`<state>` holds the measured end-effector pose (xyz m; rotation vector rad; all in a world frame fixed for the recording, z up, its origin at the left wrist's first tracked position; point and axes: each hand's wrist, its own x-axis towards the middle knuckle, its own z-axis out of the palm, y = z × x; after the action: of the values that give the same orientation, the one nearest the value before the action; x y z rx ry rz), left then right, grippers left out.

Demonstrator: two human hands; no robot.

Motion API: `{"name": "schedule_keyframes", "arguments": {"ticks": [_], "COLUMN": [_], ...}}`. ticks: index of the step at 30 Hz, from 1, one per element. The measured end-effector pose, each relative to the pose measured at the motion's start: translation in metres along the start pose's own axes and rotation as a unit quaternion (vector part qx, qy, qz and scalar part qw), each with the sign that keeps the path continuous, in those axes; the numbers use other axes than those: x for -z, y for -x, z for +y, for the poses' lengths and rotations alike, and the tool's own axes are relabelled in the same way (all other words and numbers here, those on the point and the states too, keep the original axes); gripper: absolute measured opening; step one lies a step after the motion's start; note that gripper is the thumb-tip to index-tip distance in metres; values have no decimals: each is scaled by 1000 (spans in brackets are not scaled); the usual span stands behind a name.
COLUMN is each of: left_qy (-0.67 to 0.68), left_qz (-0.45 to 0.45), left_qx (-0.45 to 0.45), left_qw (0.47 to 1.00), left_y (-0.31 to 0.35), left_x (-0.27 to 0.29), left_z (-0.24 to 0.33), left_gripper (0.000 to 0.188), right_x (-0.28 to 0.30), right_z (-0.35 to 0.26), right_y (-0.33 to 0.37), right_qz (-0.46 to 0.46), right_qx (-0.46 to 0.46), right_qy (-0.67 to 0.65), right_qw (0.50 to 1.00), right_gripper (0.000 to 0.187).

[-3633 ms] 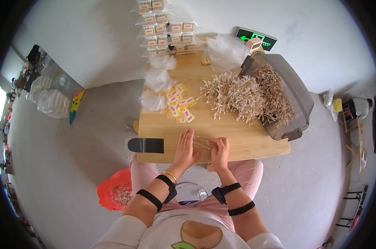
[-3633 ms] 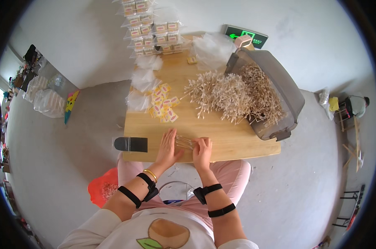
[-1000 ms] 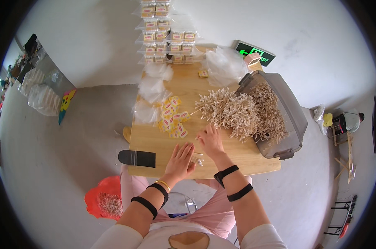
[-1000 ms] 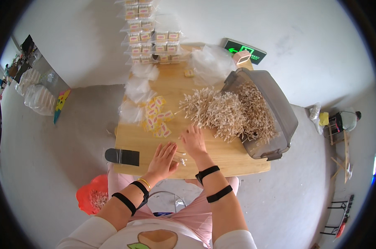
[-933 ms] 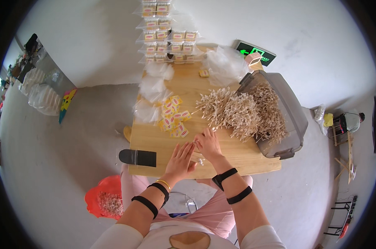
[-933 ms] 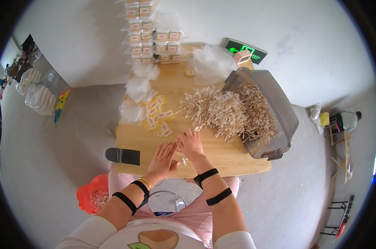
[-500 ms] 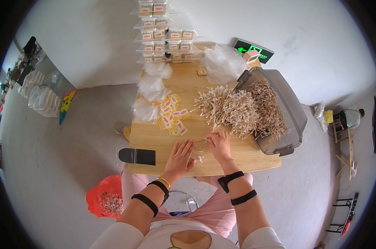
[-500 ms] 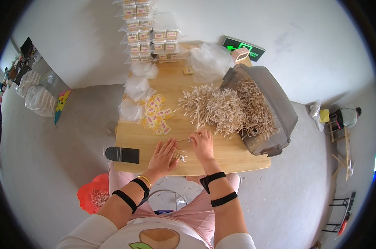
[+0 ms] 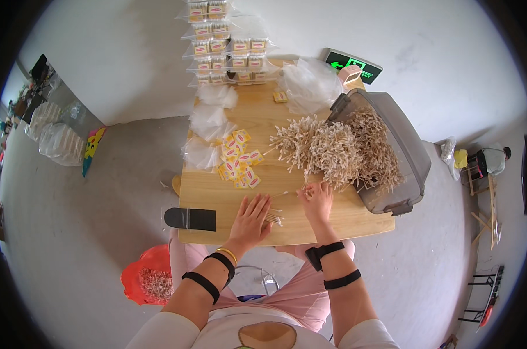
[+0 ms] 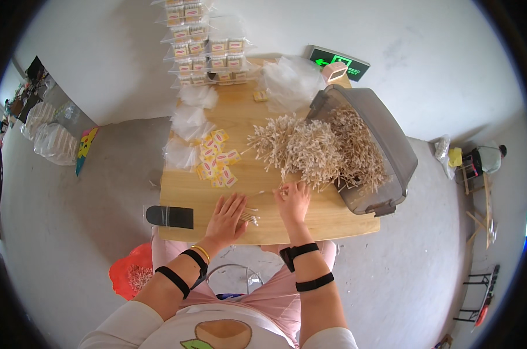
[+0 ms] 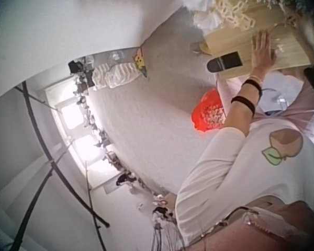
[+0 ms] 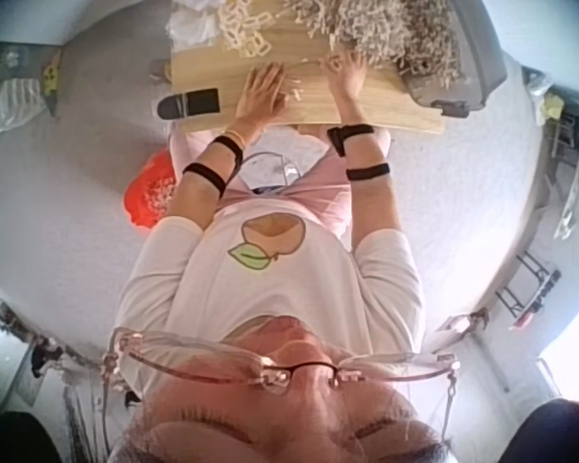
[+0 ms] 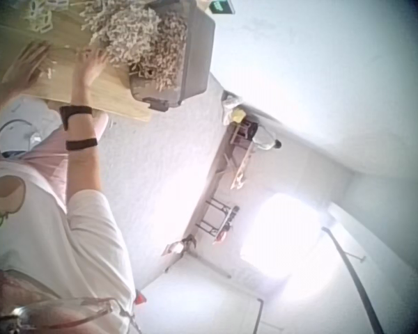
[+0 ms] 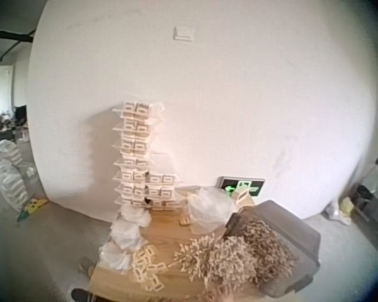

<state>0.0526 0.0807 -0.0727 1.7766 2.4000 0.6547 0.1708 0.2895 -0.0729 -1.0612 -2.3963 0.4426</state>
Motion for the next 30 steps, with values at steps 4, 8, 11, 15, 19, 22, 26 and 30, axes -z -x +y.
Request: {"name": "schedule_keyframes", "arguments": {"ticks": [4, 8, 11, 15, 19, 22, 26, 30], "left_qy": [-8, 24, 54, 42, 20, 13, 5, -8], "left_qz": [4, 4, 11, 17, 13, 6, -1, -1], "left_qx": [-10, 4, 15, 10, 3, 3, 8, 14], "left_qw": [1000, 1000, 998, 999, 1000, 1000, 1000, 1000], "left_y": [-2, -1, 1, 1, 1, -1, -1, 1], "left_x": [0, -1, -3, -2, -1, -2, -2, -2], "left_z": [1, -2, -3, -4, -3, -2, -2, -3], "left_gripper": [73, 71, 69, 67, 67, 69, 71, 74], "right_x": [-13, -15, -9, -10, -15, -18, -12, 1], "right_z": [-1, 0, 0, -5, -12, -12, -13, -10], "right_y": [1, 8, 11, 8, 2, -4, -7, 1], "right_qz": [7, -25, -50, 2, 15, 26, 15, -33], "right_qx": [-52, -54, -43, -50, -86, -103, -114, -110], "right_qy": [31, 37, 61, 35, 66, 103, 108, 96], "right_qw": [998, 998, 996, 998, 994, 989, 987, 989], "right_gripper": [21, 20, 21, 21, 19, 18, 16, 14]}}
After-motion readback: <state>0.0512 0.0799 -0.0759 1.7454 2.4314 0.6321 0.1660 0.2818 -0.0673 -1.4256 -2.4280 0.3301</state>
